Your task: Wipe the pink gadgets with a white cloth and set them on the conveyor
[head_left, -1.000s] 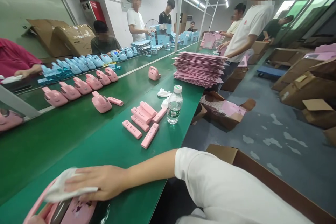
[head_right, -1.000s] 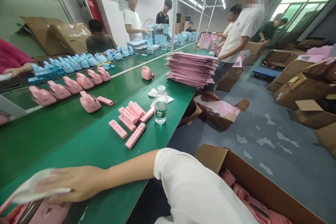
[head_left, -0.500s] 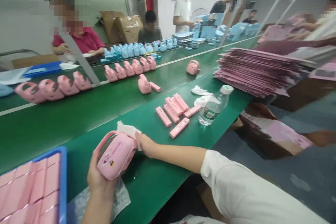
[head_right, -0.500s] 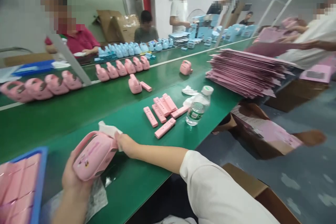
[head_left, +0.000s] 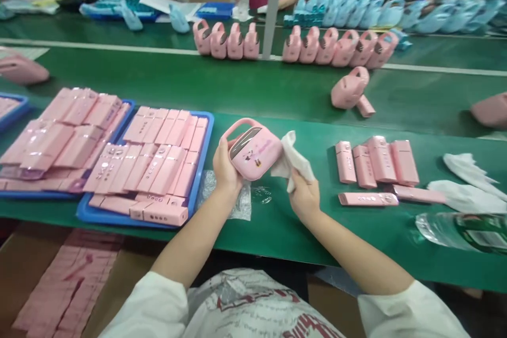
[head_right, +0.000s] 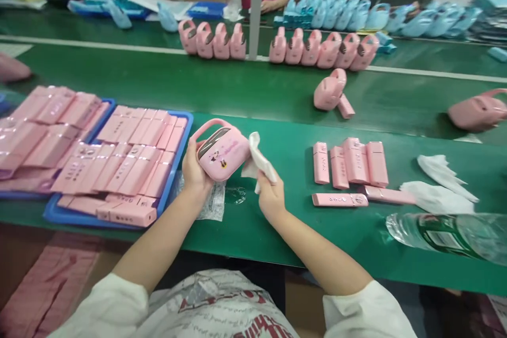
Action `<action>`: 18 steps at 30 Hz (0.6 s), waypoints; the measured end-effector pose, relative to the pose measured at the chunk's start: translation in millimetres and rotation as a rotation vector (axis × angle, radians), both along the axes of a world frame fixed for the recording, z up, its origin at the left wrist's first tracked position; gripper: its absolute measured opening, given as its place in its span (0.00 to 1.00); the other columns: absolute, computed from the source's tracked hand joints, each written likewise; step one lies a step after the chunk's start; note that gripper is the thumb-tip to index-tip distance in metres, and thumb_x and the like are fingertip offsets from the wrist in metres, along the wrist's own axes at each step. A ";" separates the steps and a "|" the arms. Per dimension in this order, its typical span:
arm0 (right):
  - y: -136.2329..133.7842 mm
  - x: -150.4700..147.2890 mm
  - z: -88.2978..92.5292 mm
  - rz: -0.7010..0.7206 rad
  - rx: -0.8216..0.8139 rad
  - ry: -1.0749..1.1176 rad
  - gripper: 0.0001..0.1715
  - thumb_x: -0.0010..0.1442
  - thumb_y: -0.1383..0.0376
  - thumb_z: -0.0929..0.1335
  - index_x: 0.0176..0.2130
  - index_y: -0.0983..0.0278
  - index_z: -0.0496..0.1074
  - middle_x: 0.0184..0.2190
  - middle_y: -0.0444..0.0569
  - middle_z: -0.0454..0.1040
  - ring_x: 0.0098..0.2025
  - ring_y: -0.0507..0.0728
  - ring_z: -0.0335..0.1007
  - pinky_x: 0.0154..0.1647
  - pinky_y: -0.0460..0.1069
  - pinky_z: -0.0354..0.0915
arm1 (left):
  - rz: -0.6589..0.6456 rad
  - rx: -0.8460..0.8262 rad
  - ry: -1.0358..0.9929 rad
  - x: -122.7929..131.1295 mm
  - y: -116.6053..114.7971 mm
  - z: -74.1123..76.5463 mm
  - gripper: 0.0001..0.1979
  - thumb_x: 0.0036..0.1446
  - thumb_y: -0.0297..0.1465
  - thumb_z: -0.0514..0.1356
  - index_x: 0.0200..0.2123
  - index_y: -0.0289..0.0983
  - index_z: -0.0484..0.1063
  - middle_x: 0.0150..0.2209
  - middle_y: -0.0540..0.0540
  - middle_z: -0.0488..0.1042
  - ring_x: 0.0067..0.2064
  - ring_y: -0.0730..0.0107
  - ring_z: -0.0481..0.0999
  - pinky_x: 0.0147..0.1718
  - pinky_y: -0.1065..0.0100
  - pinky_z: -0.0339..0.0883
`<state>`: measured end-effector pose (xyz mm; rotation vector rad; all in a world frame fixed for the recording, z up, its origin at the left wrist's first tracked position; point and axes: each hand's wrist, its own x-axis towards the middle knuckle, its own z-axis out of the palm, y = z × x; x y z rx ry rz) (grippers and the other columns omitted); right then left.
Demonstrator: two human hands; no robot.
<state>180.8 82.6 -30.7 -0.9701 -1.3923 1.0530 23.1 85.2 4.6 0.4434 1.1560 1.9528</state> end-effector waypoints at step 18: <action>-8.9 7.3 27.7 0.021 -0.405 0.322 0.20 0.53 0.49 0.70 0.40 0.59 0.75 0.35 0.45 0.75 0.36 0.53 0.72 0.29 0.44 0.67 | -0.055 0.370 0.510 6.0 -25.5 2.7 0.23 0.61 0.51 0.54 0.30 0.38 0.74 0.36 0.44 0.79 0.45 0.57 0.79 0.44 0.57 0.71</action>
